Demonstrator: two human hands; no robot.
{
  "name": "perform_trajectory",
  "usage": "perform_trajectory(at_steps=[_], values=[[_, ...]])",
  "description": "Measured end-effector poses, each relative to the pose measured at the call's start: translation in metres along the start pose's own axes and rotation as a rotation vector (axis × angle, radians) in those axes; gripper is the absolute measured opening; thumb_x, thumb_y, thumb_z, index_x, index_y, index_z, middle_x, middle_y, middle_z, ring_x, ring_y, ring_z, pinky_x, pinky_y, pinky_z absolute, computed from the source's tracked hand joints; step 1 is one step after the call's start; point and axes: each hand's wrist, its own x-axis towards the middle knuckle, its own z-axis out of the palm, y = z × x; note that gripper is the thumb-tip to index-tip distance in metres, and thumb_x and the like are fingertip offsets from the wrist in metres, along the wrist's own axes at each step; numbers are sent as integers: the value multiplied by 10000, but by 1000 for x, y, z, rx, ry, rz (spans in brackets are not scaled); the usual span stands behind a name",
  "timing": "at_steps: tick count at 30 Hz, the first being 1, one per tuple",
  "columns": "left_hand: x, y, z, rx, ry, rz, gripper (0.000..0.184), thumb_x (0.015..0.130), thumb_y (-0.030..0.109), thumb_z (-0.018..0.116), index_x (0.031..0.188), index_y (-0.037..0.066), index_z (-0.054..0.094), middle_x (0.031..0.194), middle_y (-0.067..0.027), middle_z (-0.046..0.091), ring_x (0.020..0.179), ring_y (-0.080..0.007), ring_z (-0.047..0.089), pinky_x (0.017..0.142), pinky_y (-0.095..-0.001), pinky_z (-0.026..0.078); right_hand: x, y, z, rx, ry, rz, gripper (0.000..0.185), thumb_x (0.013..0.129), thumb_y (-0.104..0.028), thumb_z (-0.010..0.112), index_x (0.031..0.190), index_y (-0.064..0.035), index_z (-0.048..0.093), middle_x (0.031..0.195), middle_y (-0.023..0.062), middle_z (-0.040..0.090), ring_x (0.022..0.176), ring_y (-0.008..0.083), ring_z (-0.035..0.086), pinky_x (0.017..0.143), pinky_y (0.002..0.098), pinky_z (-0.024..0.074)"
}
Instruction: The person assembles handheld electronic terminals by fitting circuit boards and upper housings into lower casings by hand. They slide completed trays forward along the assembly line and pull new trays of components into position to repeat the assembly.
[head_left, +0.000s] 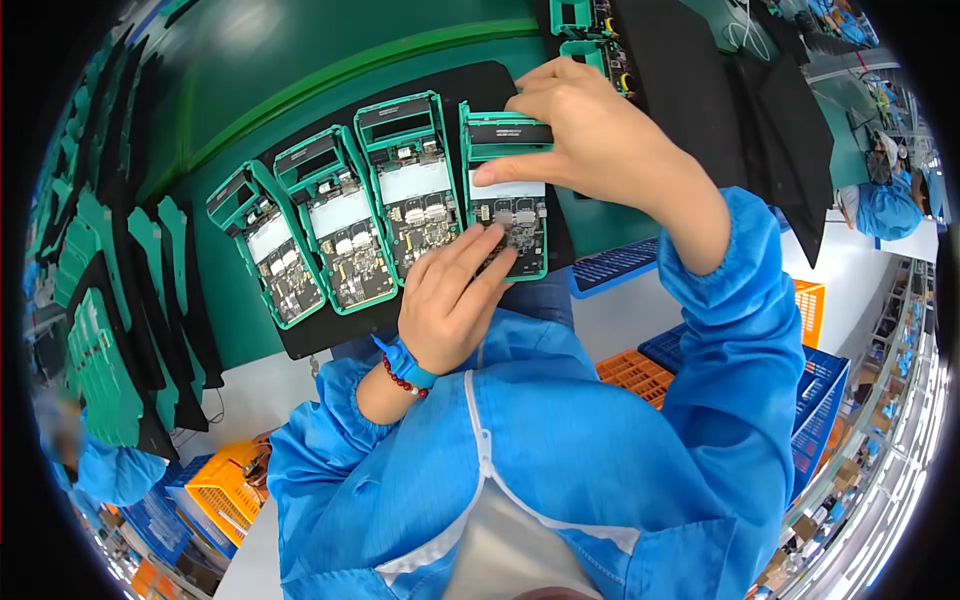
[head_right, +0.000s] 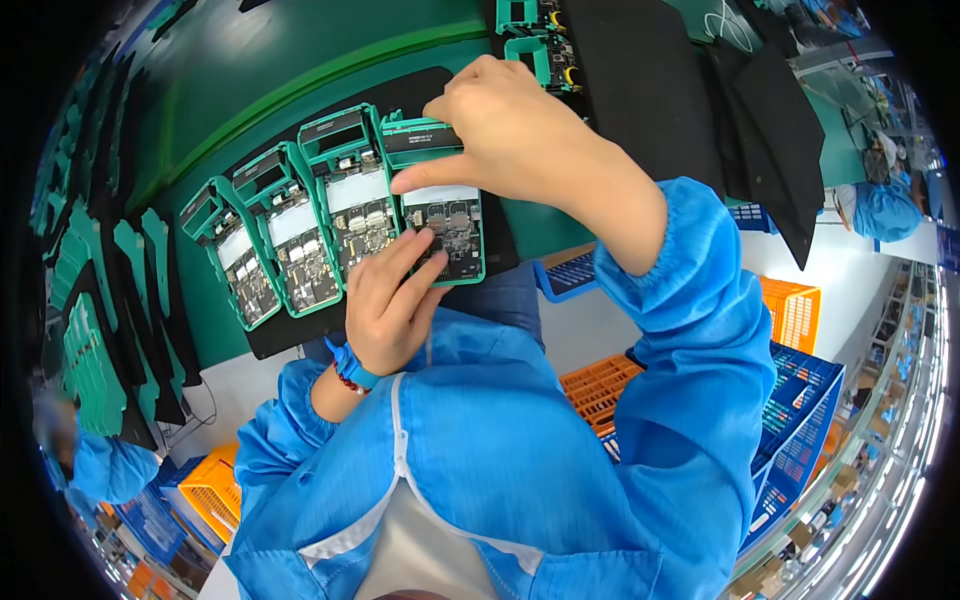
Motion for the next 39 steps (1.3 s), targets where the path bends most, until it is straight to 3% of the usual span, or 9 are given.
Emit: perform_trajectory(at_steps=[4,7,12,16,19,23,25,30,39], values=[[0,-1,0,91,-127,27,486,777,58,811,1254,80,718,1394,-97,663,1306,-306,616,1001,-429,493,1,6,13,-189,168,-16,658,875,-668,676,992,-27,772,944,170,748,1291,442,555,1109,584,374],[-3,-1,2,124,-151,28,490,800,71,796,1283,83,709,1403,-83,661,1320,-293,610,1035,-428,484,0,6,6,-103,-6,5,515,960,-534,657,1046,-29,719,1083,167,691,1304,471,506,1114,642,334],[-1,-1,1,152,-194,45,539,811,168,819,1317,56,668,1433,-104,635,1341,-290,588,1071,-439,447,-1,32,49,-497,387,-90,552,959,-549,656,1159,-35,695,1104,161,720,1346,411,520,1137,539,362],[8,8,4,179,-203,48,571,797,274,833,1292,54,652,1364,-116,632,1268,-293,597,1046,-436,439,-2,33,46,-203,29,139,640,990,-620,565,1179,-12,628,1164,230,699,1336,446,525,1160,619,301],[28,15,4,151,-244,-8,598,785,280,833,1307,74,628,1249,-93,611,1167,-296,581,996,-442,442,-4,25,44,-47,38,225,662,997,-629,547,1201,-4,624,1219,249,675,1336,449,520,1172,607,298],[35,7,5,111,-240,20,554,778,300,834,1268,139,634,1184,-92,568,1103,-311,556,957,-456,435,-19,12,38,235,338,217,589,1003,-509,627,1300,-2,598,1232,236,664,1297,421,551,1110,492,412],[32,1,2,86,-232,62,489,792,290,823,1224,150,641,1211,-92,572,1119,-316,558,949,-458,439,-30,-7,14,443,389,314,391,978,-264,702,1267,-13,622,1224,185,653,1199,374,602,1000,400,489],[25,-1,2,65,-187,83,488,800,267,819,1224,88,656,1236,-86,612,1142,-280,585,966,-441,465,-65,-18,-4,128,51,-172,334,797,-8,725,1117,-95,697,1287,117,625,1267,344,561,1046,447,464],[15,9,2,188,-153,80,559,815,281,814,1307,60,668,1312,-97,638,1239,-266,596,1051,-436,476,-59,-13,3,-135,-94,-437,306,706,-228,820,902,-66,650,1174,76,630,1314,284,548,1139,502,416]])
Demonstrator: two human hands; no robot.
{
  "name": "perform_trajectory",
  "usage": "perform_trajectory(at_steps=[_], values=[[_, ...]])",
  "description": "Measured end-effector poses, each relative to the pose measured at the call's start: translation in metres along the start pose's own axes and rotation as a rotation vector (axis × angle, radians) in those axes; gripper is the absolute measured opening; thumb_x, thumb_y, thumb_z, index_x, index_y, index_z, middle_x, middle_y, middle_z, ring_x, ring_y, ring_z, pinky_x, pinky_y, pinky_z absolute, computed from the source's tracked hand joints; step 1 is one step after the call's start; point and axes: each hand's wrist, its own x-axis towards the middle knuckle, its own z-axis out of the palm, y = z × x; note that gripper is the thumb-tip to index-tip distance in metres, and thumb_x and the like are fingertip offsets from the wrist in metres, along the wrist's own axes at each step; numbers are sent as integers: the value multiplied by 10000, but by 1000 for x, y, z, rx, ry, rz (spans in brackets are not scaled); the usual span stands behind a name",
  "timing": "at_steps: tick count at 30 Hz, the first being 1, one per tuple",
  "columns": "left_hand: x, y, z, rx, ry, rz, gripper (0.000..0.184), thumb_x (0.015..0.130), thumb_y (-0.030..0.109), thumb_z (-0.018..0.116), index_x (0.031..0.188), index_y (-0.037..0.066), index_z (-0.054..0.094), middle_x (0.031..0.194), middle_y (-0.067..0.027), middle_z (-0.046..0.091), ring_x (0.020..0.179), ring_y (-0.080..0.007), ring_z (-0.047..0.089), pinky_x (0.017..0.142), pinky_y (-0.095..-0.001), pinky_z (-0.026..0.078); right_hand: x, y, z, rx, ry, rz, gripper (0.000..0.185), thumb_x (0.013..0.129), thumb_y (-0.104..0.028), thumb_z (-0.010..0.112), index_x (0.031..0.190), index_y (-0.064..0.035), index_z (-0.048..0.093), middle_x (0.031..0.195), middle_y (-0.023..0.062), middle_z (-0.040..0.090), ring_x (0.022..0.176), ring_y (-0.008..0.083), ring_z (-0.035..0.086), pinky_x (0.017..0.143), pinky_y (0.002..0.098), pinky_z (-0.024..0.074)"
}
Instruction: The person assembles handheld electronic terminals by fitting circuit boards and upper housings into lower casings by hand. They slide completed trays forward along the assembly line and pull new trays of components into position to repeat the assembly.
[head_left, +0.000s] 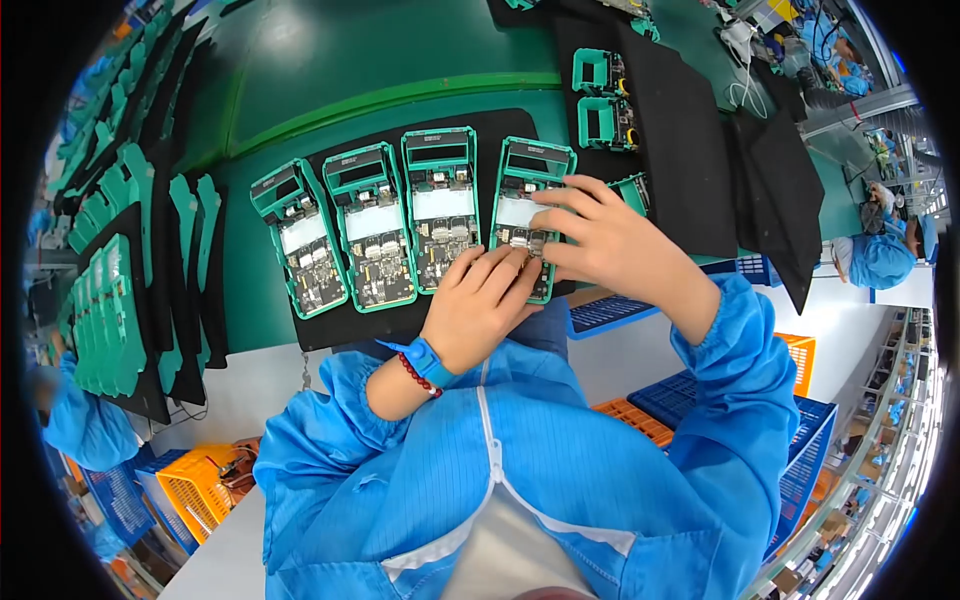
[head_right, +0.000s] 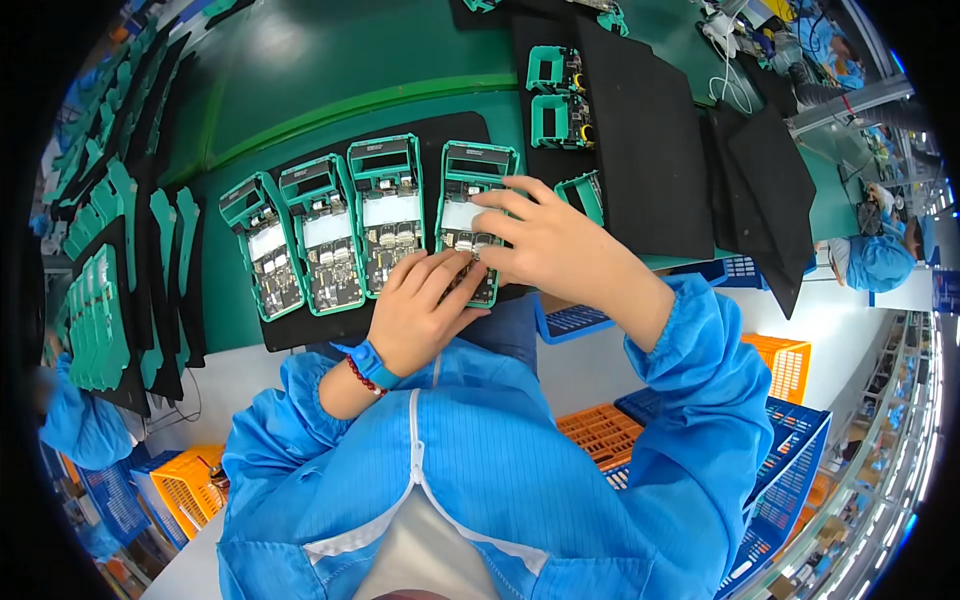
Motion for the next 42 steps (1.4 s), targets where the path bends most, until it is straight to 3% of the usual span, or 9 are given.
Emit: perform_trajectory(at_steps=[6,8,11,14,17,26,30,34,42], values=[[4,-13,-24,-335,179,-133,424,911,163,738,1304,21,669,1272,-148,683,1185,-353,658,992,-434,547,2,0,-15,377,372,331,372,744,-187,878,1047,-57,706,1266,116,634,1274,331,578,1075,456,484],[-6,-14,-38,-995,221,-686,274,1045,143,618,1276,4,663,1221,-126,710,1144,-273,693,976,-411,581,-1,-7,-10,363,524,513,784,745,-229,930,1411,-31,567,1429,193,544,1317,365,556,1099,425,467],[-15,-26,-47,-1772,369,-777,323,1112,257,492,1344,49,580,1232,-106,698,1139,-258,698,977,-492,602,-2,-20,23,765,540,735,1049,784,-193,921,1589,36,290,1588,228,407,1445,313,443,1173,451,405],[-37,-23,-49,-2072,358,-819,399,1126,349,426,1419,90,509,1337,-115,654,1189,-282,682,980,-496,606,18,-45,21,1303,719,743,868,853,-140,865,1532,68,366,1459,179,521,1349,226,522,1103,379,470],[-52,-16,-53,-2301,369,-907,470,1117,429,404,1461,118,483,1408,-101,626,1219,-274,671,992,-457,602,33,-67,14,1091,790,800,807,841,-210,881,1464,64,448,1269,172,635,1157,223,644,970,364,536],[-67,-6,-41,-2378,300,-809,643,1103,518,367,1579,88,328,1647,-113,346,1511,-276,366,1174,-462,426,41,-93,1,711,943,569,822,782,-205,904,1436,90,502,1208,216,650,1047,272,710,898,357,566],[-66,-6,-40,-2325,230,-799,615,1101,531,352,1583,149,358,1647,-86,372,1523,-284,348,1251,-488,310,34,-95,-1,696,943,540,812,777,-208,906,1425,90,518,1242,223,649,1062,287,718,906,367,572],[-73,-13,-35,-2259,306,-762,611,1109,474,398,1593,109,324,1623,-92,391,1498,-302,391,1201,-505,387,30,-92,-1,978,749,689,802,817,-200,875,1425,63,423,1262,217,649,1145,287,694,943,377,555],[-75,-1,-32,-1881,359,-720,567,1085,369,531,1567,135,346,1607,-127,404,1469,-327,423,1188,-569,387,35,-75,4,585,587,894,741,849,-460,840,1289,56,541,1017,216,697,926,312,722,801,393,567]])
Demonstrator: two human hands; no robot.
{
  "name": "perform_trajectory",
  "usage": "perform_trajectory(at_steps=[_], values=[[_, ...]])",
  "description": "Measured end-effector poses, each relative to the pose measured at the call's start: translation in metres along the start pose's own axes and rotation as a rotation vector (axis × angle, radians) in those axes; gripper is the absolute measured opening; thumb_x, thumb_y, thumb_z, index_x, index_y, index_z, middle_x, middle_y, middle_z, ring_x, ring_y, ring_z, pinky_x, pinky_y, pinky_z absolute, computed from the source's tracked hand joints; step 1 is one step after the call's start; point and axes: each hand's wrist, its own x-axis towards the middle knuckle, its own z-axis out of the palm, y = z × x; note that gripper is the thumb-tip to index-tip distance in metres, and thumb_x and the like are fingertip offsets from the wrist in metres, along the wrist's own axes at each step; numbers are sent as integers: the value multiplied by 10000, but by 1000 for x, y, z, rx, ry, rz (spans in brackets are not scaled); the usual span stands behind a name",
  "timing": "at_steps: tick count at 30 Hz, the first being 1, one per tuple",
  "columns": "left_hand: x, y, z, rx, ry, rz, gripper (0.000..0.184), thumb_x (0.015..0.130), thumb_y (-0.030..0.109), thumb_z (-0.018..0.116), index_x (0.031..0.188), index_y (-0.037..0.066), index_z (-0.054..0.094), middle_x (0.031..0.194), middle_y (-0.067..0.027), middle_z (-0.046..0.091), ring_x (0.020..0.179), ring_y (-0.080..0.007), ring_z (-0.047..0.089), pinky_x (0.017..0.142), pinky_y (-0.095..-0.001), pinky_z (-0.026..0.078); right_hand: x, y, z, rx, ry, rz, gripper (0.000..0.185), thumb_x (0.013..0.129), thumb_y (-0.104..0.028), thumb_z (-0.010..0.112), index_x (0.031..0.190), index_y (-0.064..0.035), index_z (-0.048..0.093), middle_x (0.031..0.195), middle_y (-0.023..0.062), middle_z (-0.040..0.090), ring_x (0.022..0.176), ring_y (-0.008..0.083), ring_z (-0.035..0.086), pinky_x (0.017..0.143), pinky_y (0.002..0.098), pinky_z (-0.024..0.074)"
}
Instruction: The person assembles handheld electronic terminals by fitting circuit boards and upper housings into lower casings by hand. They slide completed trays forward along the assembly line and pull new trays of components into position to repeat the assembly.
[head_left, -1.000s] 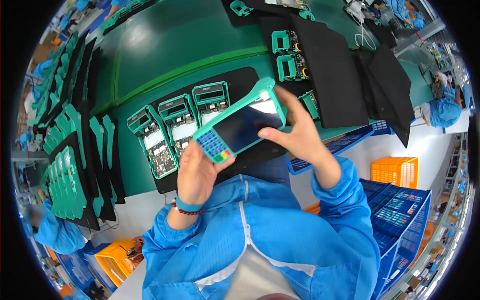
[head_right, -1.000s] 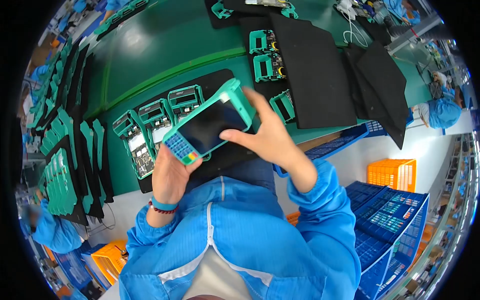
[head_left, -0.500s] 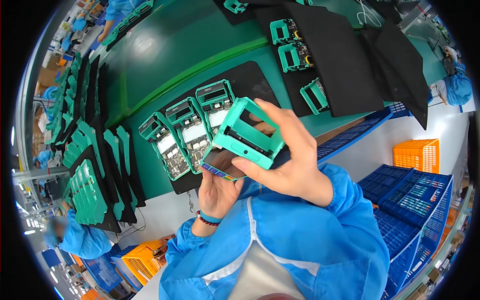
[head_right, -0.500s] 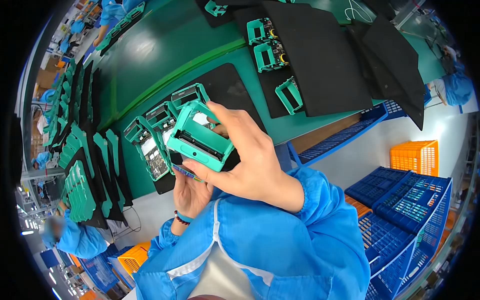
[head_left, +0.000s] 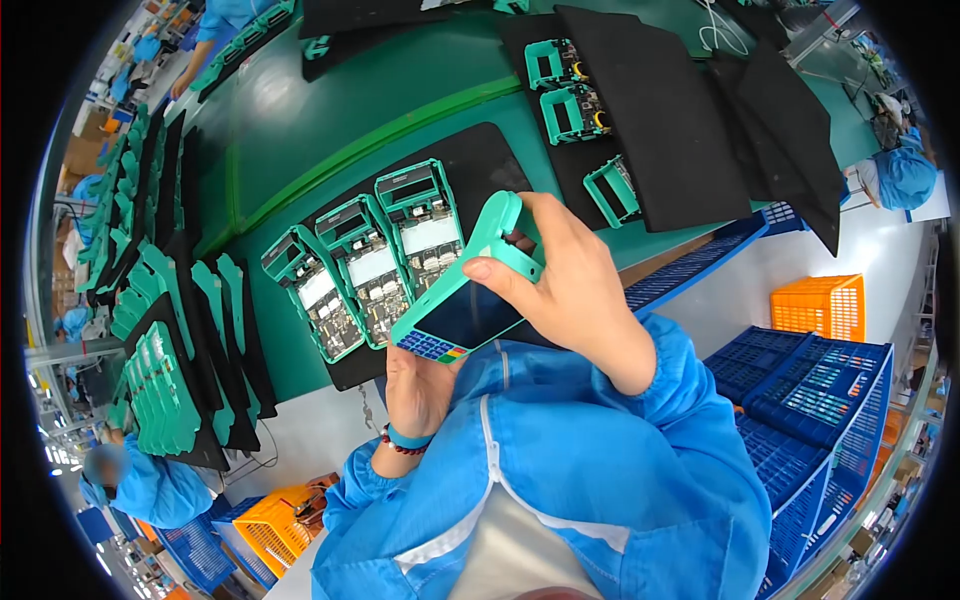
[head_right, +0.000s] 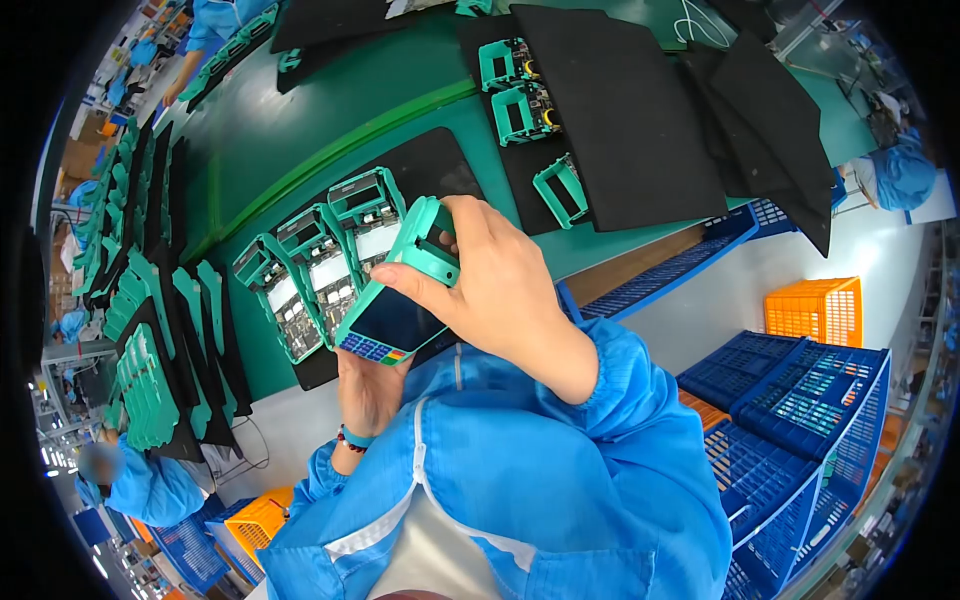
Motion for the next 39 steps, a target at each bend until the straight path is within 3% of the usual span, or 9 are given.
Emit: perform_trajectory(at_steps=[7,14,18,20,25,32,34,35,39], values=[[-4,-2,-9,-74,47,-29,506,1103,326,505,1553,146,358,1578,-122,441,1375,-304,537,1112,-528,487,-1,4,1,12,62,-160,703,824,-437,867,1255,45,591,984,184,708,868,267,720,758,360,567],[2,34,-1,-328,98,-174,411,1136,369,391,1418,107,535,1263,-106,674,1078,-280,699,895,-407,612,4,-9,-31,604,-313,61,405,920,-183,781,1245,17,644,985,142,705,869,222,689,752,326,559],[6,44,23,-362,350,-300,418,1145,385,346,1383,132,581,1112,-81,752,849,-207,759,701,-304,635,19,-8,-49,141,-365,-266,231,901,-182,765,1047,-12,706,870,137,667,755,332,674,659,409,553],[1,35,-12,-492,-7,-302,491,1139,408,351,1427,56,538,1308,-133,697,976,-213,760,731,-292,641,19,-12,-56,-12,-435,-301,193,905,-182,756,972,-11,698,842,150,651,753,361,663,652,441,540],[4,45,10,-338,278,-373,511,1145,405,332,1432,36,540,1284,-154,705,687,-112,684,577,-205,566,20,-15,-64,-165,-502,-462,255,934,-227,726,841,-12,622,763,161,623,704,395,647,623,483,509],[3,37,-1,-398,150,-305,501,1137,415,369,1414,39,550,1238,-132,713,805,-165,727,608,-244,578,18,-2,-54,300,-473,-148,385,1005,-289,687,1205,32,615,898,166,690,803,286,678,713,406,524],[3,36,7,-185,255,-196,451,1138,383,371,1436,67,494,1262,-125,687,909,-213,741,652,-294,612,10,-15,-63,472,-607,336,558,1015,-256,699,1445,32,490,1074,140,710,997,187,681,846,330,523],[2,35,8,-86,267,-143,436,1139,372,371,1443,77,475,1274,-123,677,911,-215,740,666,-312,620,0,3,-46,490,-522,181,725,1001,-263,725,1524,52,335,1154,135,664,1081,182,636,913,330,515],[-5,28,-6,102,171,-2,428,1124,365,419,1465,106,411,1316,-117,631,984,-260,713,738,-426,615,-8,4,-27,306,-399,242,688,935,-267,799,1430,42,436,1120,138,675,1034,184,644,895,333,516]])
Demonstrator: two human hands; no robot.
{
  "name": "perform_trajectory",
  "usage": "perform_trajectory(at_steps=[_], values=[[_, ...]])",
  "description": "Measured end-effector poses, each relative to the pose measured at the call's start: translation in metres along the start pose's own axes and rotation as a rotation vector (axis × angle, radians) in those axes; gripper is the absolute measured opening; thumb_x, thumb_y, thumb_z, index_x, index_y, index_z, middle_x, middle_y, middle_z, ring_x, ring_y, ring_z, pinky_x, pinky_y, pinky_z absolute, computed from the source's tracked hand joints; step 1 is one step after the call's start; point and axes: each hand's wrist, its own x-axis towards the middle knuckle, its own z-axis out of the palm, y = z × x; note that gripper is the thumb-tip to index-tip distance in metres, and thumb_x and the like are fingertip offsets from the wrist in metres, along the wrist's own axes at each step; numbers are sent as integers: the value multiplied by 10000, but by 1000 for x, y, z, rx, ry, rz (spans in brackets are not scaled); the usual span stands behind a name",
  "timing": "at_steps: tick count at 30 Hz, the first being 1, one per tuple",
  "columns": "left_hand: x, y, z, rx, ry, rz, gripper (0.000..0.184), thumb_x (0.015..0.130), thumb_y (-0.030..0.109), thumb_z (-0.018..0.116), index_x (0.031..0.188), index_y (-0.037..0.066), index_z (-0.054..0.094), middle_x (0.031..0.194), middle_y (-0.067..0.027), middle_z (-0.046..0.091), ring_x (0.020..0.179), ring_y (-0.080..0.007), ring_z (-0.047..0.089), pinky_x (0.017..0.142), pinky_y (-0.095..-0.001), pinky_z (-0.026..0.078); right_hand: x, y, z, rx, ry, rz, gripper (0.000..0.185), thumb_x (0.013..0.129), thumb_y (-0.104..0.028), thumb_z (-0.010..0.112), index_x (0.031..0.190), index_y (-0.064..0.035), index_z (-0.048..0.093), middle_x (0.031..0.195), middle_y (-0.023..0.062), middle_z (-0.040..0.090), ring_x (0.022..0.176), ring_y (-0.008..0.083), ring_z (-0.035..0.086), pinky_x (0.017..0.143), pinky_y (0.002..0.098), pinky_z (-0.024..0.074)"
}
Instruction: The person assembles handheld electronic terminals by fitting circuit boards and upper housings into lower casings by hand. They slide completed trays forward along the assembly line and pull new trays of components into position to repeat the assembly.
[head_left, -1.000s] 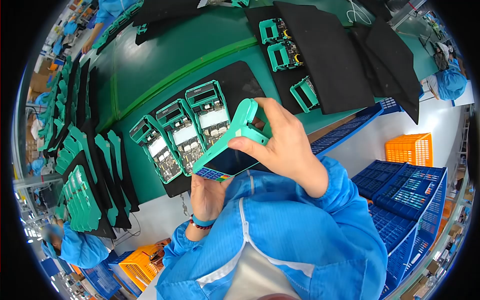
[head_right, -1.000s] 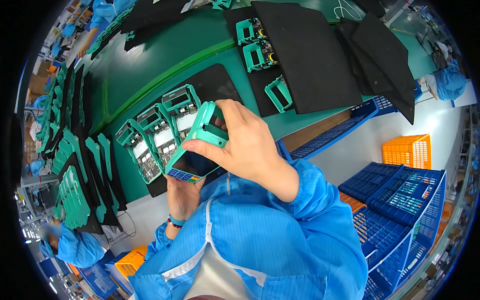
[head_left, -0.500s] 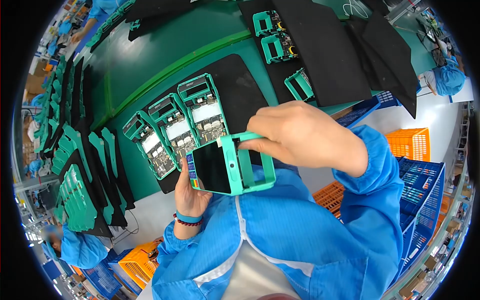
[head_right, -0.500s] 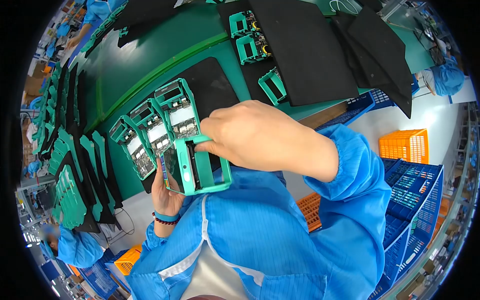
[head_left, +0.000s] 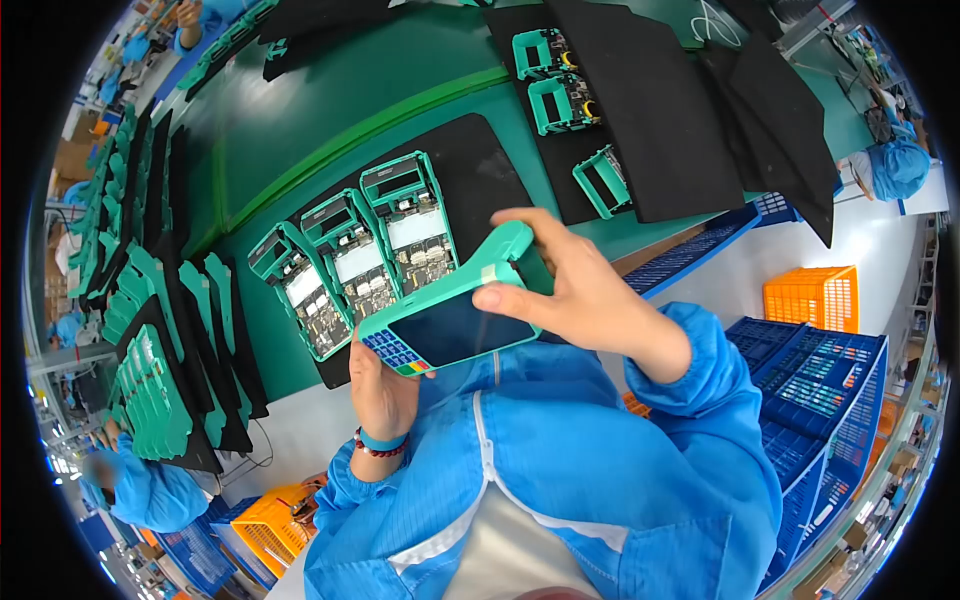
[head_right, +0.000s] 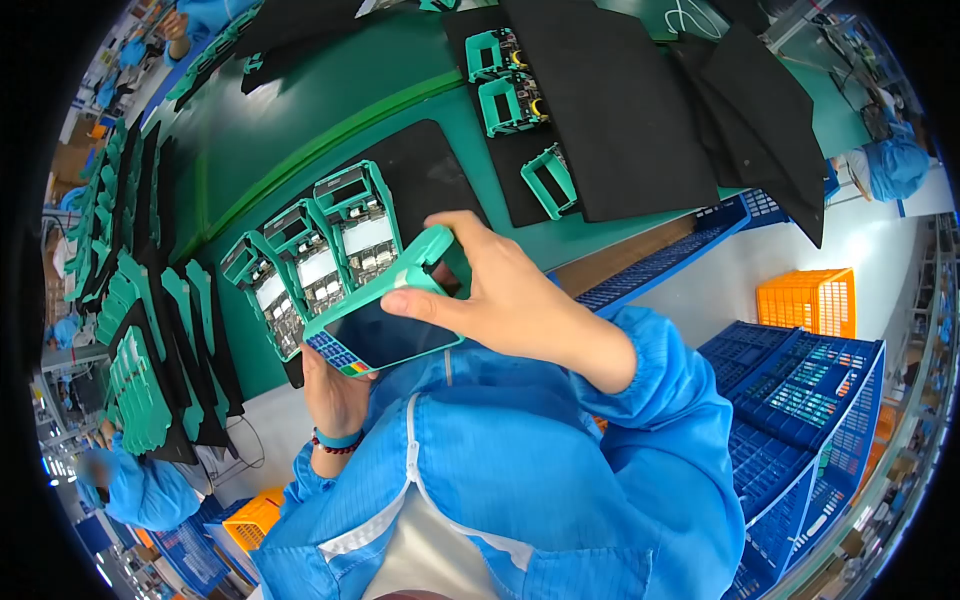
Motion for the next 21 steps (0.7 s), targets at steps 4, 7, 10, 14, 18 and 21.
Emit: perform_trajectory(at_steps=[4,7,10,14,18,21], values=[[-3,-3,-8,38,-56,41,452,1114,368,452,1479,109,393,1321,-113,628,1017,-286,698,769,-459,601,-1,11,17,105,184,-221,595,870,-419,840,1160,8,543,974,151,656,880,245,679,762,354,539],[-6,-6,-16,26,-45,62,442,1113,354,460,1474,106,399,1314,-115,630,1019,-279,696,770,-461,603,-2,10,17,-55,267,-403,611,854,-408,855,1180,9,548,966,159,660,862,272,696,737,368,551],[-4,-7,-17,28,-63,66,427,1118,354,447,1457,95,423,1287,-115,642,1017,-270,697,773,-449,603,-2,8,17,-54,235,-329,672,821,-398,882,1226,13,537,1022,175,674,886,290,709,755,382,564],[-2,-4,1,-96,17,-26,422,1128,386,402,1404,81,498,1202,-112,671,1005,-259,702,784,-399,598,-4,-10,19,169,117,-174,906,810,-333,893,1467,35,389,1233,244,628,1075,333,692,906,397,564],[2,-4,-7,-425,-2,-248,536,1132,462,339,1466,83,516,1395,-177,634,1160,-282,679,822,-348,578,-22,-32,27,66,-3,-358,1177,751,-209,948,1624,16,191,1444,220,541,1346,284,551,1106,388,450],[1,-2,0,-363,45,-259,559,1130,483,320,1420,67,557,1352,-181,648,1134,-277,680,792,-331,571,-18,-35,32,135,0,-300,1159,730,-174,948,1615,18,224,1428,206,553,1271,282,603,1074,400,478]])
